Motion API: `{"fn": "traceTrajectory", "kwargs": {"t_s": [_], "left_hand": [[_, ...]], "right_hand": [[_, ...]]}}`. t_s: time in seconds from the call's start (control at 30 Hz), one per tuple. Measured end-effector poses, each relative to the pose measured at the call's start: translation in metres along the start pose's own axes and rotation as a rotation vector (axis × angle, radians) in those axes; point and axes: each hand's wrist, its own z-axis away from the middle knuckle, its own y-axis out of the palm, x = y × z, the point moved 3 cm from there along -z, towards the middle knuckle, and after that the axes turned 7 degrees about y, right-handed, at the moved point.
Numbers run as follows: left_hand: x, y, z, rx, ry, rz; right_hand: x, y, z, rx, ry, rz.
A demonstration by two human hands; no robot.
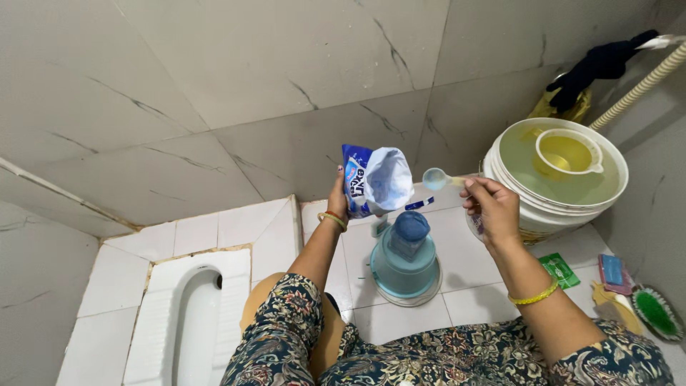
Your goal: The person adds detergent to a small bucket of water, rinses a small plastic container, and then washes their hands with liquid soap at a sink.
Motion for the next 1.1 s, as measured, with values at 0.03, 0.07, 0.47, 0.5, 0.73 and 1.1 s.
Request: {"fn": "traceTrajectory", "kwargs": {"t_s": [0.03, 0.07, 0.47, 0.5, 0.73, 1.1], "left_hand": [[0.002, 0.002, 0.002, 0.003, -0.001, 0.0], [0.006, 0.005, 0.004, 0.024, -0.013, 0.016], [0.057, 0.029, 0.036, 0.298, -0.191, -0.265], [0.056, 0.031, 0.04, 0.293, -0.194, -0.337], [0.046, 0.035, 0.044, 0.303, -0.185, -0.434], [0.035, 0.036, 0.036, 0.24, -0.122, -0.517]], "right_hand": [[0.009, 0.004, 0.006, 0.021, -0.027, -0.014], [0.017, 0.009, 0.013, 0.04, -0.051, -0.03], [0.014, 0.089, 0.062, 0.091, -0.95, 1.419], [0.002, 0.087, 0.057, 0.086, -0.949, 1.423], [-0.028, 0.089, 0.042, 0.203, -0.678, 1.269], [-0.015, 0.091, 0.043, 0.247, -0.631, 1.168]]}}
